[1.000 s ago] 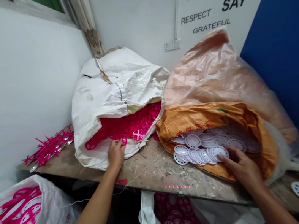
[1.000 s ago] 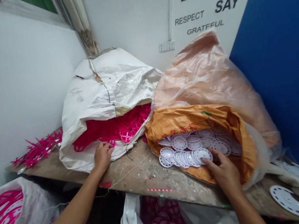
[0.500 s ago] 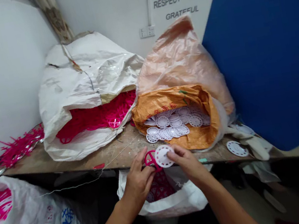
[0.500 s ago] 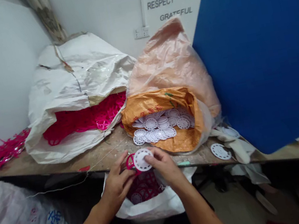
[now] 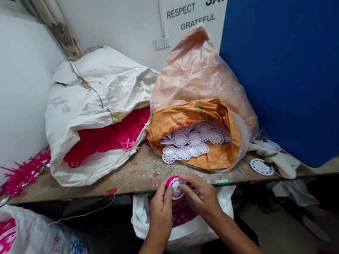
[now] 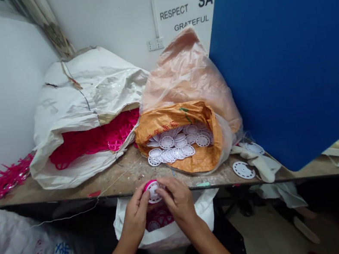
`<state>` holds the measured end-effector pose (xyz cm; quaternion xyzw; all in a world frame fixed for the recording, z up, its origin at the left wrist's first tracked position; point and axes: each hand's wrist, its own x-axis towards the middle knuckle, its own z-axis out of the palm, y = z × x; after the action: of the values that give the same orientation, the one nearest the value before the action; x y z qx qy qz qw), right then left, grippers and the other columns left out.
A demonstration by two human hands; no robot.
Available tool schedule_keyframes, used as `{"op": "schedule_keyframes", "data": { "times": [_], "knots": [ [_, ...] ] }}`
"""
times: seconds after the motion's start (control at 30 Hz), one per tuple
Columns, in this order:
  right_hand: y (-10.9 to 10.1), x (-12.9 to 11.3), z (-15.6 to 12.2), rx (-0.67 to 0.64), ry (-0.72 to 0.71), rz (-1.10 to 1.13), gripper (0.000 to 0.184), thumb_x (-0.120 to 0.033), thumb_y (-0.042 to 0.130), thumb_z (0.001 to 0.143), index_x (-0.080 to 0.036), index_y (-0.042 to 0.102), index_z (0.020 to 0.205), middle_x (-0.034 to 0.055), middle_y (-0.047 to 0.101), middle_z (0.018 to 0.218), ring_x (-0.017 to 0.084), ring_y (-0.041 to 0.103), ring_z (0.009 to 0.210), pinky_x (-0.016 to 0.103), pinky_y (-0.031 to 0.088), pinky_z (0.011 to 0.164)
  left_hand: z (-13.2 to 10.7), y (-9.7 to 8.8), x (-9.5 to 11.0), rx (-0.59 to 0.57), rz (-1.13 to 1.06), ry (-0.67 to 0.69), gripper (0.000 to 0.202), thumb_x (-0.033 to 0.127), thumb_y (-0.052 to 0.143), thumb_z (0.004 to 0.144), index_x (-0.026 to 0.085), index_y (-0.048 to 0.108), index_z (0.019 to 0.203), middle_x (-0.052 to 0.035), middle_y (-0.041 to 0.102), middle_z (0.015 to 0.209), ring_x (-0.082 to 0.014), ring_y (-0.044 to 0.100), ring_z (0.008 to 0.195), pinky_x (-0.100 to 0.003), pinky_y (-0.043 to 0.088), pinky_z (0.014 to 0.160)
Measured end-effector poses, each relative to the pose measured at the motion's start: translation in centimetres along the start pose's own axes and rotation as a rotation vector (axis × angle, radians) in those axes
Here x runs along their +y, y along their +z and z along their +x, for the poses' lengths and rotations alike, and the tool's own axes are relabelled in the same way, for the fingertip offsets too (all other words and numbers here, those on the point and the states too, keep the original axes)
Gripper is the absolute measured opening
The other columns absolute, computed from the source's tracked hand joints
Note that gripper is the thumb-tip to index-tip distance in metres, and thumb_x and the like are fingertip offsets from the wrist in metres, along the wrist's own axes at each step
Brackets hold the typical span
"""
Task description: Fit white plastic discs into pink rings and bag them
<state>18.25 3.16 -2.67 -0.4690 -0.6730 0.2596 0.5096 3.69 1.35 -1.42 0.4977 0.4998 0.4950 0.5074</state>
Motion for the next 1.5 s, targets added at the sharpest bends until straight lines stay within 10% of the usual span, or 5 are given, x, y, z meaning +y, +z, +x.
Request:
{"op": "schedule_keyframes", "data": {
  "times": [0.43,0.77,0.87,1.1,1.5],
  "knots": [
    [-0.5,0.0,0.8,-0.270,0.343,0.454,0.021,-0.034,0.057,0.082,-0.021,0.057,0.098,0.0007,0.064,0.083,0.015,0.059,0.069,0.026,0.047,0.061,-0.4,-1.1,-0.8,-0.167,-0.087,-0.111,0.049,0.040,0.057,0.082,0.020,0.044,0.125,-0.0097,0.064,0.113,-0.0226,0.067,0.090,-0.033,0.057,0.071],
    [-0.8,0.2,2.2,-0.389,0.164,0.073,0.028,-0.032,0.062,0.078,-0.023,0.061,0.104,0.0022,0.068,0.091,0.018,0.062,0.081,0.029,0.047,0.071,-0.1,-4.2,-1.3,-0.234,0.113,-0.116,0.040,0.038,0.056,0.081,0.019,0.053,0.116,-0.0073,0.069,0.097,-0.0196,0.067,0.079,-0.028,0.053,0.068],
    [-3.8,3.2,5.5,-0.106,0.182,-0.154,0.030,-0.043,0.051,0.082,-0.019,0.065,0.093,0.0078,0.068,0.095,0.023,0.061,0.089,0.035,0.047,0.078,0.7,-7.1,0.5,-0.246,0.405,-0.039,0.037,0.032,0.060,0.078,0.021,0.059,0.114,-0.0061,0.070,0.100,-0.0217,0.065,0.092,-0.029,0.050,0.078],
    [-6.2,12.2,9.2,0.023,0.166,-0.670,0.052,-0.055,0.043,0.080,-0.017,0.063,0.110,0.0127,0.064,0.115,0.029,0.057,0.108,0.043,0.044,0.091,9.8,-13.8,2.7,0.245,0.815,0.304,0.026,0.024,0.049,0.085,0.019,0.062,0.106,-0.0065,0.068,0.103,-0.0203,0.062,0.093,-0.032,0.047,0.084],
    [-6.2,11.6,8.9,0.129,0.268,-0.691,0.044,-0.054,0.039,0.083,-0.022,0.065,0.099,0.0059,0.069,0.079,0.024,0.065,0.072,0.031,0.046,0.059,22.0,-15.8,1.0,0.450,0.695,0.242,0.031,0.017,0.065,0.070,0.019,0.061,0.101,-0.0048,0.065,0.088,-0.0220,0.059,0.089,-0.034,0.043,0.084]
  ]
}}
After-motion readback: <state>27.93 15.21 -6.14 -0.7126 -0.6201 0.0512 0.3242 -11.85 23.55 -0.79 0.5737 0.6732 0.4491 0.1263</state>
